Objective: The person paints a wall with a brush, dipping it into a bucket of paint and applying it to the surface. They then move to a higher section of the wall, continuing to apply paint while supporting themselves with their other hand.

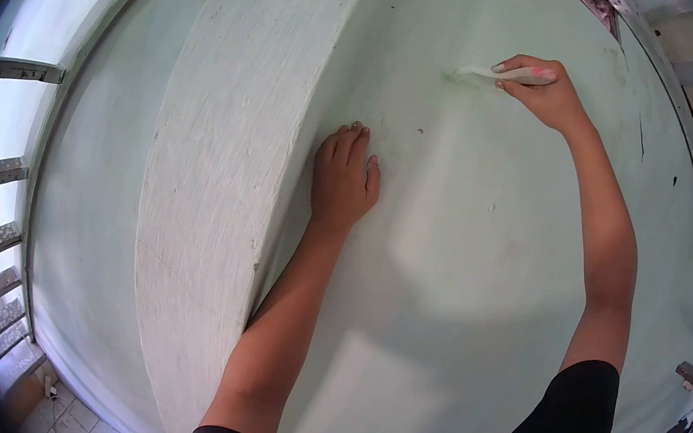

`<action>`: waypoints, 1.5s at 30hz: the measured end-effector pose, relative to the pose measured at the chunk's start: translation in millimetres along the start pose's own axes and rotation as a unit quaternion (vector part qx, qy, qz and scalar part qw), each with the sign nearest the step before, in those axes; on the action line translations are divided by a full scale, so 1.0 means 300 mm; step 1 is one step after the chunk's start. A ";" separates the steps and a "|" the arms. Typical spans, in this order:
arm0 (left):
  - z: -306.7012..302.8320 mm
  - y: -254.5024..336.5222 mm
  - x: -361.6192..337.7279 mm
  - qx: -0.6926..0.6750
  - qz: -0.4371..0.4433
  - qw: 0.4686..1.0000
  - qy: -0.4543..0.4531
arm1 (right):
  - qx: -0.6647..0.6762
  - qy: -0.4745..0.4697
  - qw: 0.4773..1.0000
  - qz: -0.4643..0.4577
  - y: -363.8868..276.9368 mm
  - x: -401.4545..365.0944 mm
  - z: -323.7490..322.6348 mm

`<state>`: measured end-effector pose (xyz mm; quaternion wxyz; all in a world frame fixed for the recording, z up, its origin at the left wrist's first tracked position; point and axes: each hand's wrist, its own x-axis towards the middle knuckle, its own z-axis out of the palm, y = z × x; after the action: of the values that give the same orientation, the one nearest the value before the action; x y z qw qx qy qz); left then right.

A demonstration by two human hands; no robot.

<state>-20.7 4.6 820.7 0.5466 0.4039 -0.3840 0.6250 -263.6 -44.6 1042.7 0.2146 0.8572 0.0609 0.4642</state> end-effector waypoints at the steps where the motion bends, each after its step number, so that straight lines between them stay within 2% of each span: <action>1: -0.002 0.001 -0.002 0.001 -0.001 1.000 0.003 | 0.050 -0.002 0.998 0.023 -0.029 0.002 -0.017; 2: -0.002 0.003 -0.006 0.009 -0.001 1.000 0.004 | 0.050 -0.002 0.999 0.019 -0.033 0.027 -0.032; 4: -0.009 0.004 -0.011 0.020 0.000 1.000 0.004 | 0.126 -0.112 0.982 0.082 -0.006 0.111 -0.060; 6: -0.016 -0.001 -0.009 0.011 0.011 1.000 0.006 | 0.125 -0.119 0.981 0.094 0.034 0.200 -0.070; 10: -0.018 -0.012 -0.029 0.008 0.005 1.000 -0.011 | 0.140 -0.015 0.987 0.079 0.230 0.419 -0.102; 12: -0.017 -0.016 -0.024 0.000 0.017 1.000 0.000 | 0.096 0.027 0.993 0.061 0.301 0.521 -0.153; 14: -0.017 -0.012 -0.032 0.001 0.017 1.000 -0.004 | -0.032 0.137 0.978 0.153 0.084 0.488 -0.182; 15: -0.018 -0.014 -0.025 0.003 0.015 1.000 0.002 | -0.049 0.247 0.942 0.223 0.013 0.478 -0.173; 16: -0.018 -0.019 -0.018 0.005 0.014 1.000 0.002 | -0.047 0.246 0.942 0.222 0.031 0.490 -0.173; 17: -0.018 -0.017 -0.025 0.004 0.015 1.000 0.001 | -0.121 0.243 0.946 0.177 0.067 0.493 -0.170; 18: -0.017 -0.015 -0.027 0.001 0.018 1.000 0.002 | -0.195 0.240 0.942 0.128 0.096 0.491 -0.169; 19: -0.016 -0.014 -0.031 -0.001 0.015 1.000 -0.001 | -0.182 0.208 0.958 0.077 0.113 0.469 -0.145; 21: -0.017 -0.013 -0.033 0.001 0.014 1.000 0.003 | -0.092 0.188 0.975 0.073 0.144 0.380 -0.064; 23: -0.022 -0.008 -0.040 -0.001 0.004 1.000 0.000 | -0.077 0.120 0.987 -0.070 0.322 0.292 0.020; 24: -0.021 -0.006 -0.033 -0.001 -0.001 1.000 -0.002 | -0.023 0.096 0.990 -0.105 0.232 0.174 0.068; 25: -0.023 -0.004 -0.029 -0.004 -0.002 1.000 -0.002 | -0.056 0.011 0.997 -0.061 0.163 0.075 0.090; 27: -0.022 0.003 -0.030 0.012 0.003 1.000 0.009 | -0.014 -0.068 0.995 -0.072 -0.014 -0.095 0.131; 28: -0.017 0.005 -0.033 0.006 0.003 1.000 0.006 | -0.016 -0.069 0.995 -0.066 -0.061 -0.146 0.126; 31: -0.012 -0.006 -0.035 0.005 -0.004 1.000 0.016 | 0.126 -0.075 0.987 0.065 -0.105 -0.175 0.111; 34: -0.021 -0.010 -0.045 -0.011 -0.027 0.999 0.031 | 0.141 -0.114 0.979 0.096 -0.042 -0.048 0.074; 38: -0.024 -0.013 -0.043 -0.035 -0.038 0.997 0.055 | 0.138 -0.021 0.989 0.045 0.164 0.218 0.016; 40: -0.021 -0.012 -0.049 -0.036 -0.035 0.998 0.050 | 0.089 0.082 0.993 -0.019 0.273 0.350 -0.050; 41: -0.019 -0.014 -0.051 -0.036 -0.030 0.998 0.052 | 0.089 0.080 0.993 -0.016 0.205 0.345 -0.067; 43: -0.023 -0.019 -0.051 -0.036 -0.025 0.998 0.055 | -0.140 0.164 0.973 0.078 -0.011 0.342 -0.095; 45: -0.029 -0.015 -0.055 -0.043 -0.033 0.998 0.038 | -0.144 0.145 0.978 0.046 0.012 0.315 -0.063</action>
<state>-15.6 6.9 802.3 0.5984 0.3683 -0.3756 0.6043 -226.3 -13.2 1125.8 0.3030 0.7429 -0.0158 0.5967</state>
